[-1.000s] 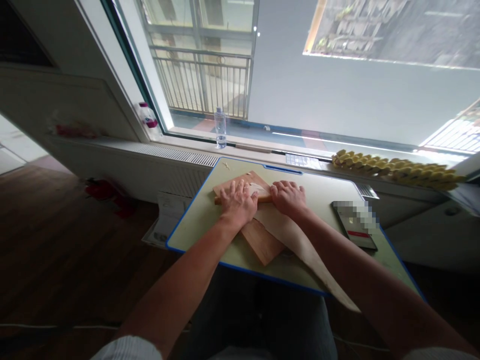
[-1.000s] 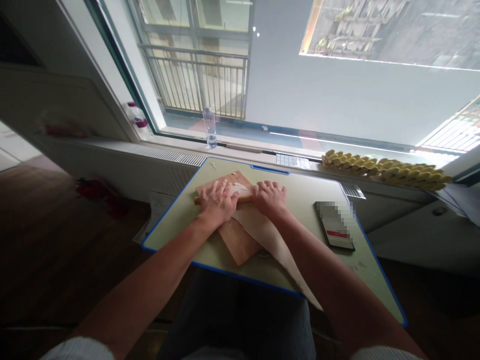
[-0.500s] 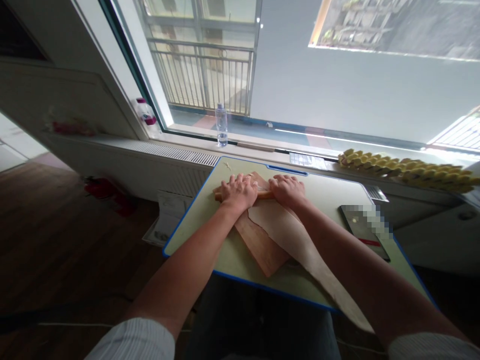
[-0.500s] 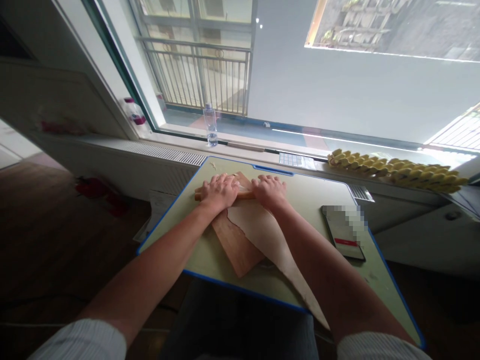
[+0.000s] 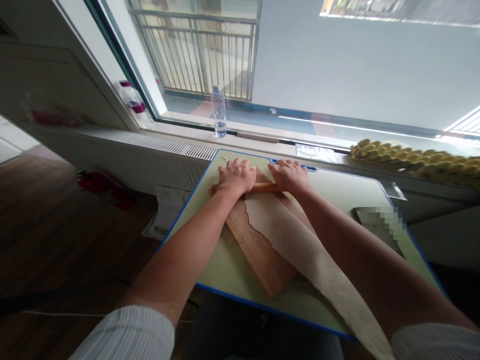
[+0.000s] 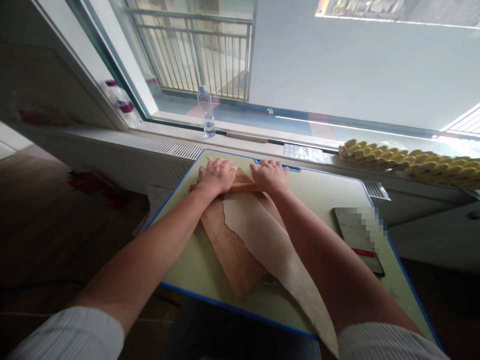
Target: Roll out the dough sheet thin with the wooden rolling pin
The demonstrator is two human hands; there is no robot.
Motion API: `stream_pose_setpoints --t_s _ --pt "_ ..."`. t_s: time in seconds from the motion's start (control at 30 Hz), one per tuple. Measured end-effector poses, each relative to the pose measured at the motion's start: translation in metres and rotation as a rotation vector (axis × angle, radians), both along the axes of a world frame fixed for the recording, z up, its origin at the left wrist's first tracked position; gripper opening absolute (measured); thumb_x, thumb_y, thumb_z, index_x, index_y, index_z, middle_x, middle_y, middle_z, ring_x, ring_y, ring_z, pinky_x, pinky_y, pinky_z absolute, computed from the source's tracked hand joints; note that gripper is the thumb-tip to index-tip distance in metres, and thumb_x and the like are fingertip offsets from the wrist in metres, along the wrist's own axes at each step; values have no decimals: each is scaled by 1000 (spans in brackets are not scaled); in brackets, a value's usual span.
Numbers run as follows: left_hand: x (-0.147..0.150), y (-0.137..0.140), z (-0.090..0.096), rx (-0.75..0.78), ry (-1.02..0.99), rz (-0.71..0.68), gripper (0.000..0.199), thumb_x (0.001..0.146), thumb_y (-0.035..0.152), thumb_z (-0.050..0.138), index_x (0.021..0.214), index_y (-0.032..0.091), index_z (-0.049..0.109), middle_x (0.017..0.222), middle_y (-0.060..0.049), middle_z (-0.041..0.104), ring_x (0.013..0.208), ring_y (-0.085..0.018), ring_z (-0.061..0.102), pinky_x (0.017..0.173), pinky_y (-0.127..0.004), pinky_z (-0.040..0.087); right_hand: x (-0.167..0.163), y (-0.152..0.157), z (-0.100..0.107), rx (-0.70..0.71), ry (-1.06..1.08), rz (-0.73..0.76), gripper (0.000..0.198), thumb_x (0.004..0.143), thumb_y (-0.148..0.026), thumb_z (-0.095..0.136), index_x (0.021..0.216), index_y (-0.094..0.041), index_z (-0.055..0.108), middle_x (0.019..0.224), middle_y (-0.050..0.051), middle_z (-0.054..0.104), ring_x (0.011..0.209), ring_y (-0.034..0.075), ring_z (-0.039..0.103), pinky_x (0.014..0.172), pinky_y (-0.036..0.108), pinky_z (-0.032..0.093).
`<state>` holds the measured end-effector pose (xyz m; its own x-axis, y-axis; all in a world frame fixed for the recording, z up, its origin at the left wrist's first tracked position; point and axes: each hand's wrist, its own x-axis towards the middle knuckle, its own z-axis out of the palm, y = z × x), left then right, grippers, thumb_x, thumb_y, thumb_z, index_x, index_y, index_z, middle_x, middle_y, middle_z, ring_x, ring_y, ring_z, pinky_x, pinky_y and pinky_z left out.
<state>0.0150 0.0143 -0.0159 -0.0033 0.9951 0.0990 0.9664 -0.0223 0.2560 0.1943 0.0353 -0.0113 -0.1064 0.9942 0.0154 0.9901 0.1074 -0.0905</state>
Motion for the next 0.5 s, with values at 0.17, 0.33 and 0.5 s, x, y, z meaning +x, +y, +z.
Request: stream_pose_setpoints --t_s 0.17,0.33,0.5 --pt "0 13 4 -9 -2 10 53 105 48 32 141 26 63 154 -14 58 140 -37 50 116 -59 37 -3 18 -4 35 110 -109 62 110 -58 29 142 -19 65 146 19 64 136 39 54 112 59 39" --pt "-1 24 2 27 14 26 50 105 46 34 137 22 65 149 -16 62 136 -36 53 113 -58 40 -3 29 -8 76 166 -130 62 108 -58 33 134 -15 69 141 21 67 134 39 56 112 56 40" --pt "-2 29 0 43 9 31 50 105 46 37 133 18 67 145 -18 64 133 -37 56 111 -59 43 -3 30 -8 89 178 -134 61 108 -58 35 132 -14 70 140 22 68 132 38 57 110 54 41"
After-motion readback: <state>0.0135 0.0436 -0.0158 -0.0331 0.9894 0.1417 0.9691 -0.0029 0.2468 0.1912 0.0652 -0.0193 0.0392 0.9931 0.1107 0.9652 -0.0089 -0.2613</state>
